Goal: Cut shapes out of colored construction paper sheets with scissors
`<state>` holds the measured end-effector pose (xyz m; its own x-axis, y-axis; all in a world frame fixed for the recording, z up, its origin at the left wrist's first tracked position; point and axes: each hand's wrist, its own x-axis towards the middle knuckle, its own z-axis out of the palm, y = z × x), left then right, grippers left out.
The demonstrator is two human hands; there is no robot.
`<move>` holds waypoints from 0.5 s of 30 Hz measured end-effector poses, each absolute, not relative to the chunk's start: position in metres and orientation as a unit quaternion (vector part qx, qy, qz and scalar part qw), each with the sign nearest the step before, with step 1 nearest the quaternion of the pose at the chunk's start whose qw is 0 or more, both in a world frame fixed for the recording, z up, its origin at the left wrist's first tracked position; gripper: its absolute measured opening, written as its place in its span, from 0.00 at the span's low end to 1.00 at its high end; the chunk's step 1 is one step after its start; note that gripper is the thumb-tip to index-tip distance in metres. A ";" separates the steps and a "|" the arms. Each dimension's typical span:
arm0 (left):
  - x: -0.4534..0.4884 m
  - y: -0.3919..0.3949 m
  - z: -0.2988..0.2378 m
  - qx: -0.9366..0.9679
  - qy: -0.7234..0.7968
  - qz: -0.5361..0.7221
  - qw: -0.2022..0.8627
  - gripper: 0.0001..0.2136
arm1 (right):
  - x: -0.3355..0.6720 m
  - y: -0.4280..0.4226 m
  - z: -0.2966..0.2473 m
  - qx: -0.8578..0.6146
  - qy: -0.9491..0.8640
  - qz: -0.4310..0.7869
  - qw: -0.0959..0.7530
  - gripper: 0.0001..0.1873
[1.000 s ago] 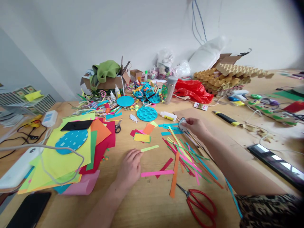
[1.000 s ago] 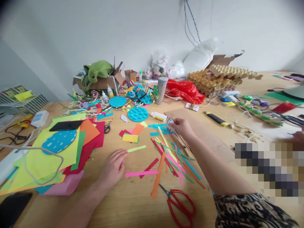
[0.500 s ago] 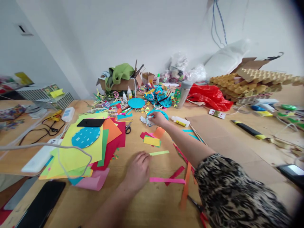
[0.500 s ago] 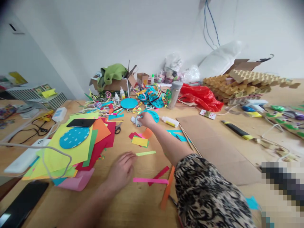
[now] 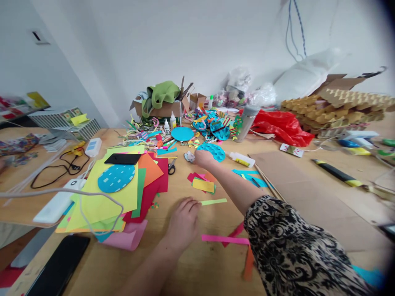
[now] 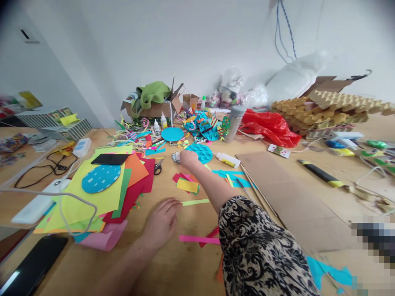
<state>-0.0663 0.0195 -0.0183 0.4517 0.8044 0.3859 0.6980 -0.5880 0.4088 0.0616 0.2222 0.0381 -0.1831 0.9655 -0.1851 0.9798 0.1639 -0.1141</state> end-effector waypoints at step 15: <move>-0.072 0.027 -0.018 0.832 0.467 0.296 0.049 0.16 | 0.160 0.124 0.096 0.542 0.824 -0.165 -0.020 0.18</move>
